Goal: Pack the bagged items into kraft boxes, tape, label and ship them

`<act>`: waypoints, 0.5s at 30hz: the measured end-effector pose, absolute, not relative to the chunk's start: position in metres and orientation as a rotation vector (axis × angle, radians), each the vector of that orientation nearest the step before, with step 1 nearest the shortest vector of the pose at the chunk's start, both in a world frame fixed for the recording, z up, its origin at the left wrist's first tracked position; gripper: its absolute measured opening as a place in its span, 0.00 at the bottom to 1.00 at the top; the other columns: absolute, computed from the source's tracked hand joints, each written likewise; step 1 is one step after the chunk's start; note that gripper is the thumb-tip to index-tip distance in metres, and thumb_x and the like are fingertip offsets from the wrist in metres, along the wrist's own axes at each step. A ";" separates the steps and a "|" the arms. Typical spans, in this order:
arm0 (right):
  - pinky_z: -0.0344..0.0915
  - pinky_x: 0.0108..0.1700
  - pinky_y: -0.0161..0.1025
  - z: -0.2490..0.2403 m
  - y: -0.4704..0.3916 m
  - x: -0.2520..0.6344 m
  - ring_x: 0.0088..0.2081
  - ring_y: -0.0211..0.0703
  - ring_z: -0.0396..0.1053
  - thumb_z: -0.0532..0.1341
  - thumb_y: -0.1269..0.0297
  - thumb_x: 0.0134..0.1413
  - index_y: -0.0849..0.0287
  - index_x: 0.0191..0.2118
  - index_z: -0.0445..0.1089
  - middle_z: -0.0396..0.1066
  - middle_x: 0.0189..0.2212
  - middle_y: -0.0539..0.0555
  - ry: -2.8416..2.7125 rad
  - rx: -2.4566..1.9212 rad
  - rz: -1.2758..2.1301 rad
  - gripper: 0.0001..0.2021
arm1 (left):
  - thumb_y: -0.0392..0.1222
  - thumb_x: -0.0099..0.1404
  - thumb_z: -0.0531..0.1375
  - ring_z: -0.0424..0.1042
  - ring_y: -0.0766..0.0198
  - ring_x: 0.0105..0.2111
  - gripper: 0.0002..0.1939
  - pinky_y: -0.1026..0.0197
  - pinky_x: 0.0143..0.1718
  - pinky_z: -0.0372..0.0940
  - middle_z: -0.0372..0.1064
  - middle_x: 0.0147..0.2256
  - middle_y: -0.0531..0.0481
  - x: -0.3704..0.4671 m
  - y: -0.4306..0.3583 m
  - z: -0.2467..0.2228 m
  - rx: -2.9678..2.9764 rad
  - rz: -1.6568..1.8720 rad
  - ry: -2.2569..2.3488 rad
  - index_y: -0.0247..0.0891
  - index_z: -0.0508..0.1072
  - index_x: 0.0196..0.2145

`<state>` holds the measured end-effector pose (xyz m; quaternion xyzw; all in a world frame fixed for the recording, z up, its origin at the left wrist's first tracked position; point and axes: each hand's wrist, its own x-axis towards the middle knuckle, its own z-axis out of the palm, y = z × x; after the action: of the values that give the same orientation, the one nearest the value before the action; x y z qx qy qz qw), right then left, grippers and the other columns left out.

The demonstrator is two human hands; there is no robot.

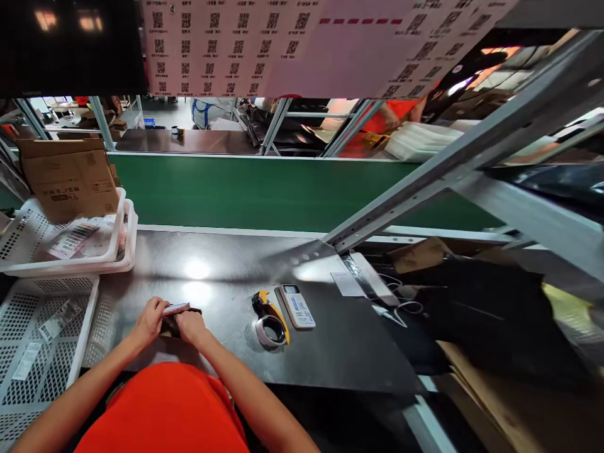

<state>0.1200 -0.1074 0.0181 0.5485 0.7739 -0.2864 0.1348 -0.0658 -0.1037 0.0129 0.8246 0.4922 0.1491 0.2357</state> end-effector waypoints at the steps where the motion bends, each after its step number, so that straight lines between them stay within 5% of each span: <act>1: 0.74 0.56 0.51 0.018 -0.108 0.121 0.52 0.51 0.78 0.66 0.71 0.64 0.63 0.51 0.77 0.80 0.49 0.61 2.252 1.548 -0.829 0.11 | 0.23 0.67 0.49 0.70 0.55 0.51 0.25 0.53 0.54 0.68 0.70 0.50 0.40 -0.065 -0.104 0.015 2.276 0.374 1.351 0.36 0.72 0.56; 4: 0.73 0.59 0.50 0.016 -0.109 0.123 0.54 0.52 0.77 0.66 0.76 0.61 0.65 0.51 0.77 0.79 0.51 0.63 2.260 1.491 -0.822 0.13 | 0.23 0.67 0.49 0.71 0.53 0.50 0.23 0.51 0.53 0.66 0.73 0.50 0.42 -0.062 -0.106 0.022 2.337 0.287 1.359 0.38 0.73 0.54; 10: 0.74 0.58 0.50 0.009 -0.110 0.114 0.54 0.49 0.76 0.64 0.69 0.68 0.65 0.61 0.71 0.76 0.55 0.62 2.271 1.570 -0.819 0.18 | 0.25 0.68 0.50 0.73 0.56 0.47 0.21 0.55 0.51 0.67 0.73 0.50 0.43 -0.057 -0.105 0.021 2.314 0.333 1.418 0.38 0.73 0.53; 15: 0.77 0.52 0.49 0.004 -0.112 0.109 0.47 0.47 0.79 0.66 0.69 0.66 0.64 0.46 0.77 0.80 0.44 0.57 2.239 1.504 -0.817 0.06 | 0.29 0.71 0.52 0.74 0.55 0.48 0.20 0.54 0.52 0.68 0.73 0.52 0.42 -0.062 -0.098 0.009 2.338 0.258 1.437 0.38 0.71 0.57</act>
<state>0.1089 -0.1123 0.0044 0.5267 0.7841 -0.2861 0.1612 -0.0619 -0.0981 0.0094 0.8326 0.5116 0.0919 0.1915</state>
